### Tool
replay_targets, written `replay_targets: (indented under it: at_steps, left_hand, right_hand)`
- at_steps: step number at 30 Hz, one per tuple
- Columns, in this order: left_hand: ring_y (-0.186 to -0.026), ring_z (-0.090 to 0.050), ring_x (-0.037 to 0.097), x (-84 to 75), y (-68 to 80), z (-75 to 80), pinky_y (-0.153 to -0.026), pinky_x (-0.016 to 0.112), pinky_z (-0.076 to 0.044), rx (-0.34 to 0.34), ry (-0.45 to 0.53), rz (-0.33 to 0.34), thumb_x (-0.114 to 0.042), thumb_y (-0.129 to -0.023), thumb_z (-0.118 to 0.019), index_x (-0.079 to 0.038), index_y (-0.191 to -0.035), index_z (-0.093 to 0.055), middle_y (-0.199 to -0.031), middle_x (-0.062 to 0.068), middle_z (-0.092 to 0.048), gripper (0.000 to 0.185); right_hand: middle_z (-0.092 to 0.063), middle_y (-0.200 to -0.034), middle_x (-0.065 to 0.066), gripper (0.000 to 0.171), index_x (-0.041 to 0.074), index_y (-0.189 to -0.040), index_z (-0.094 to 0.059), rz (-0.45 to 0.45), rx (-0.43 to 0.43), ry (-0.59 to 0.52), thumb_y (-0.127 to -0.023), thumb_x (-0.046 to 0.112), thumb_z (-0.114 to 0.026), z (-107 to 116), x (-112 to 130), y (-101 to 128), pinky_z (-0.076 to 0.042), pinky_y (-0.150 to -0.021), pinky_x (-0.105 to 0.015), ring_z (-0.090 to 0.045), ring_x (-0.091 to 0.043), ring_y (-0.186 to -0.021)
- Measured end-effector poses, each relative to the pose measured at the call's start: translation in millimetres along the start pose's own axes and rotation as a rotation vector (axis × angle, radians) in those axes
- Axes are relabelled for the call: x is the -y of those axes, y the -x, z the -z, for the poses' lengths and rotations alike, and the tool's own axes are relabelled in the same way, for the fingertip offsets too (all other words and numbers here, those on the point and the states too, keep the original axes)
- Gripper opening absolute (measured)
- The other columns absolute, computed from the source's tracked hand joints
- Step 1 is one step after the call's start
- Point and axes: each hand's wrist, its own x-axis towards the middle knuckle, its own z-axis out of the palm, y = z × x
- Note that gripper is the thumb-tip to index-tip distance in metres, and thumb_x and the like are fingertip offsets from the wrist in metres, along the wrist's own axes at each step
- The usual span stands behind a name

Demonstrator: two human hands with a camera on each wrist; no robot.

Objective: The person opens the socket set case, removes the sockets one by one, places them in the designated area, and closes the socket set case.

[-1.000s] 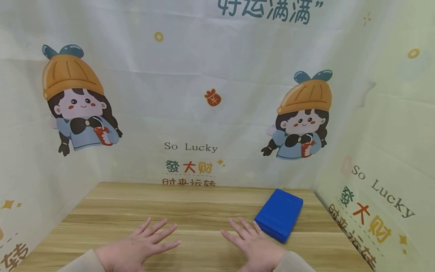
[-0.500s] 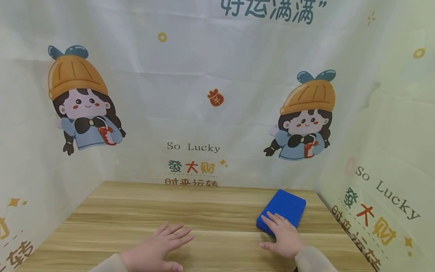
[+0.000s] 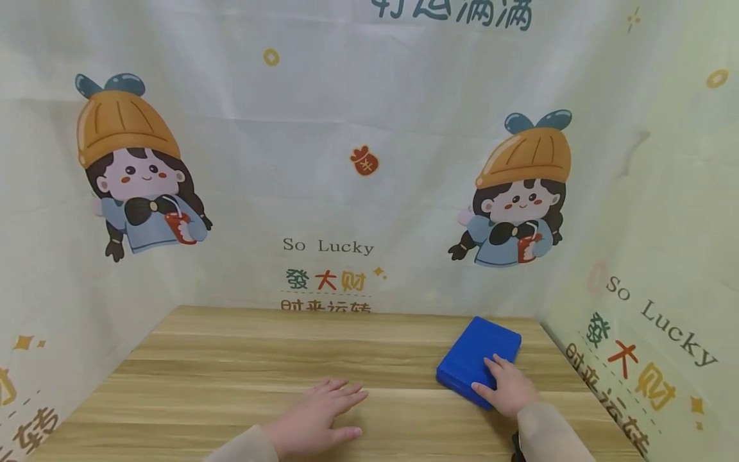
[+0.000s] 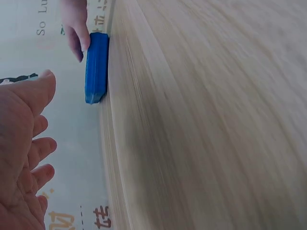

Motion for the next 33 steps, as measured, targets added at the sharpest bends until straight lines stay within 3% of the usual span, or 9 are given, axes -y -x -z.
replay_targets:
  at_steps: [5,15,19,28,33]
  left_hand:
    - [-0.137,-0.037,0.026,-7.5,-12.8,-7.4,-0.111,0.049,-0.024,0.015,-0.005,-0.008,-0.050,-0.093,-0.056,-0.019,-0.145,-0.046,-0.147,-0.001,-0.044,0.060]
    - [-0.139,-0.034,0.029,-16.4,-25.5,-10.1,-0.113,0.052,-0.019,0.054,0.057,0.068,-0.053,-0.091,-0.058,-0.022,-0.146,-0.044,-0.150,0.001,-0.041,0.064]
    - [-0.138,-0.036,0.029,-17.5,-36.1,-12.7,-0.113,0.051,-0.020,0.045,0.037,0.085,-0.055,-0.090,-0.058,-0.024,-0.144,-0.046,-0.148,-0.001,-0.044,0.064]
    - [-0.136,-0.038,0.027,-23.1,-59.9,-19.4,-0.111,0.050,-0.024,0.018,-0.014,0.109,-0.054,-0.089,-0.060,-0.023,-0.143,-0.048,-0.147,-0.001,-0.045,0.064]
    - [-0.136,-0.038,0.027,-23.9,-68.5,-24.0,-0.112,0.050,-0.023,0.031,0.008,0.123,-0.051,-0.090,-0.060,-0.021,-0.143,-0.049,-0.148,-0.001,-0.044,0.062]
  right_hand:
    - [-0.037,-0.141,-0.037,0.076,-0.011,-0.135,-0.047,-0.066,0.033,-0.001,-0.094,0.052,-0.053,-0.7,0.4,-1.7,-0.032,-0.098,-0.064,-0.035,-0.056,-0.127]
    - [-0.040,-0.139,-0.035,0.081,-0.004,-0.138,-0.048,-0.079,-0.007,0.065,-0.091,0.062,-0.050,-12.0,13.5,0.8,-0.031,-0.098,-0.065,-0.034,-0.058,-0.125]
    - [-0.040,-0.140,-0.032,0.083,0.000,-0.140,-0.047,-0.088,-0.006,0.069,-0.089,0.065,-0.049,-15.5,20.6,2.1,-0.030,-0.098,-0.066,-0.033,-0.058,-0.125]
    - [-0.045,-0.137,-0.026,0.075,0.004,-0.140,-0.050,-0.056,-0.017,0.096,-0.090,0.061,-0.052,-23.4,52.4,2.1,-0.031,-0.098,-0.065,-0.039,-0.051,-0.123]
    - [-0.048,-0.135,-0.024,0.072,0.003,-0.138,-0.051,-0.022,-0.040,0.086,-0.089,0.055,-0.058,-30.3,74.5,1.6,-0.032,-0.099,-0.063,-0.039,-0.047,-0.124]
